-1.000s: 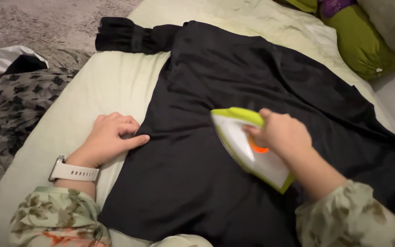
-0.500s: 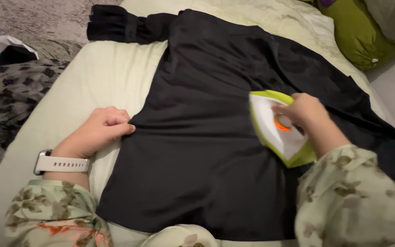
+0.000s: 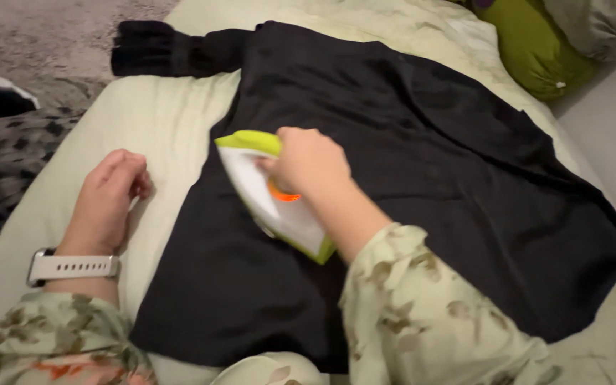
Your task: Ironing a black garment on a bed using a steam iron
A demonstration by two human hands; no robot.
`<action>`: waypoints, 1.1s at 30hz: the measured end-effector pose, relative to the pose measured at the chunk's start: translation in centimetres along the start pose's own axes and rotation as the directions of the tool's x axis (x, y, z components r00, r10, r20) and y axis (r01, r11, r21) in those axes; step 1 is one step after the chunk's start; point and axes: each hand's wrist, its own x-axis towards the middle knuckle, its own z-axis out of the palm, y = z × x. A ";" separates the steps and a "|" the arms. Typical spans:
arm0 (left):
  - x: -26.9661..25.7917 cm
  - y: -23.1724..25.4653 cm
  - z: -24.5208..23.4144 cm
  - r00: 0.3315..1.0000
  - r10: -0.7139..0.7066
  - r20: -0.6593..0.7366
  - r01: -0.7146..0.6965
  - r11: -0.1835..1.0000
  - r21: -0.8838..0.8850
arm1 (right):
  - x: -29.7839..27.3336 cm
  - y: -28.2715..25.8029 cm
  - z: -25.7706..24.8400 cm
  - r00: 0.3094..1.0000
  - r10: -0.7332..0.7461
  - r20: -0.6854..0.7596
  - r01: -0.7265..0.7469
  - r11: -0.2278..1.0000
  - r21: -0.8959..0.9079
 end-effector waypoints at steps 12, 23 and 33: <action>0.3 -0.8 1.9 0.957 -0.061 0.285 -0.195 0.592 0.782 | 2.1 12.3 -1.2 0.959 0.279 -0.045 -0.283 0.951 -0.122; 0.9 -1.2 1.5 0.949 -0.058 0.311 -0.176 0.719 0.673 | 2.0 28.5 -0.7 0.803 0.586 -0.110 -0.596 0.789 -0.148; 1.6 -1.9 1.1 0.953 -0.100 0.286 -0.083 0.822 0.564 | 3.2 17.8 -0.4 0.943 0.332 -0.020 -0.333 0.943 -0.023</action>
